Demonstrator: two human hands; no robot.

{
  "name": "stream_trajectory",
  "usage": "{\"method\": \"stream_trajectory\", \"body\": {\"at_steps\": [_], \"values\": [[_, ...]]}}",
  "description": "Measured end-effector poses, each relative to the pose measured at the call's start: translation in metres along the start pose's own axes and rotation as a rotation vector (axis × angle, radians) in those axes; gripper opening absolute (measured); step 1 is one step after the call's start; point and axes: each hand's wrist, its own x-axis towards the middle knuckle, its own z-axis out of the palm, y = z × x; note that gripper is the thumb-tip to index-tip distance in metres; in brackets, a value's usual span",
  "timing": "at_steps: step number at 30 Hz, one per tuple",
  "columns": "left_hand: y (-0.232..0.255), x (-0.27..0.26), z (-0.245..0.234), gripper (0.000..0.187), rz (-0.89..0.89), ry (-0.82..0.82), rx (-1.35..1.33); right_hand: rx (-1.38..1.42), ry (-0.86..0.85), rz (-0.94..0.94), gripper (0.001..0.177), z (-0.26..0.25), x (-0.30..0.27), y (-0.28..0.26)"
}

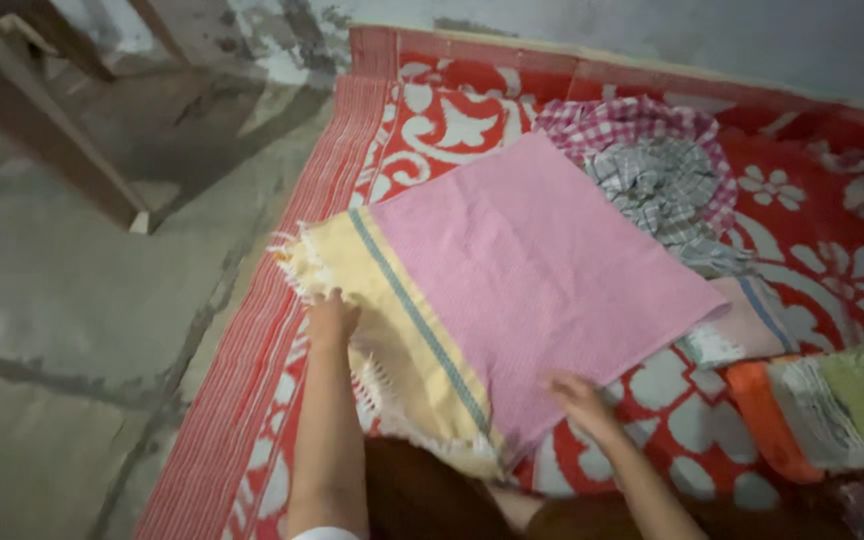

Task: The person folds two towels on a red patterned mat. First, a light green towel is folded into a compact rectangle and placed aside. Then, a pink and yellow towel is unfolded, smoothed, and folded into a neat rectangle.

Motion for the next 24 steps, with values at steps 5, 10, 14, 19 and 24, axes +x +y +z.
{"method": "stream_trajectory", "body": {"at_steps": [5, 10, 14, 19, 24], "values": [[0.028, 0.002, 0.003, 0.077, 0.102, -0.141, 0.253, -0.396, 0.545, 0.436, 0.09, -0.013, 0.057, 0.04], [0.036, 0.008, 0.012, 0.085, 0.026, -0.168, 0.275, -0.452, 0.424, 0.631, 0.092, -0.014, 0.106, 0.04], [0.016, 0.021, 0.047, 0.092, -0.033, -0.172, 0.409, -0.428, 0.466, 0.362, 0.089, -0.021, 0.146, 0.045], [0.01, 0.014, 0.093, 0.085, -0.116, -0.364, 0.796, -0.676, 0.407, -0.018, 0.087, -0.046, 0.202, 0.038], [0.027, 0.004, 0.085, 0.084, 0.15, -0.638, 0.715, -0.438, 0.196, -0.231, 0.079, -0.058, 0.221, 0.006]]}}
